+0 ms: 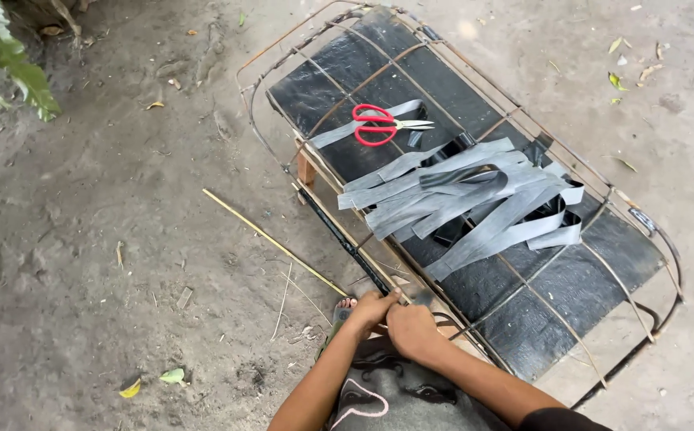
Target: Wrapping a black plastic strip around a metal chair frame to create the seat or backrest structure.
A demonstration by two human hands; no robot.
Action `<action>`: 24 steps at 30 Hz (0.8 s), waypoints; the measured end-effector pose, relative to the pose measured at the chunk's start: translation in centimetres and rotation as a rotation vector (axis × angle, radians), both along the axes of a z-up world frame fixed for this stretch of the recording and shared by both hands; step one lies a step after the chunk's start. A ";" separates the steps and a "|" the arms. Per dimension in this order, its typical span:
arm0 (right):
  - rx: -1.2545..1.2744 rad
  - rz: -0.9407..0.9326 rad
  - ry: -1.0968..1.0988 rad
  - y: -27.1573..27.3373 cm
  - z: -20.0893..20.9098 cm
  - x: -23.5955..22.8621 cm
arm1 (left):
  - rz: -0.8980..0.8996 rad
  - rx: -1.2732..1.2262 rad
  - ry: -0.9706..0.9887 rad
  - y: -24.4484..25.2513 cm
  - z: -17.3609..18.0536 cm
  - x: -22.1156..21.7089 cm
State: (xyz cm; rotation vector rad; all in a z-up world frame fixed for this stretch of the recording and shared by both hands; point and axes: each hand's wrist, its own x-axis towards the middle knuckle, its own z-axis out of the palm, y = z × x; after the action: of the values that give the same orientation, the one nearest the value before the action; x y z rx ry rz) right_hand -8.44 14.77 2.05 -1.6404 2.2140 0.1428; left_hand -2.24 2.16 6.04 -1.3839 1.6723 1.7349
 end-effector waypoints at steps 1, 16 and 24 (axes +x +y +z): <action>0.084 -0.074 -0.034 0.4 3.0 0.6 | 0.087 0.105 -0.048 0.3 0.9 -0.9; -0.056 -0.534 -0.581 5.2 8.4 2.2 | 0.058 -0.084 0.007 2.5 0.1 -0.1; -0.169 -0.737 -0.502 5.4 5.0 1.0 | -0.171 -0.178 0.143 1.6 -4.6 2.4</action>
State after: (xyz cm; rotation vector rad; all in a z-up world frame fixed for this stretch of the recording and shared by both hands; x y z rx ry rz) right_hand -7.45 20.18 7.03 -0.7113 2.2833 -0.5944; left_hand 0.13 3.74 1.41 -1.1714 2.0019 1.6559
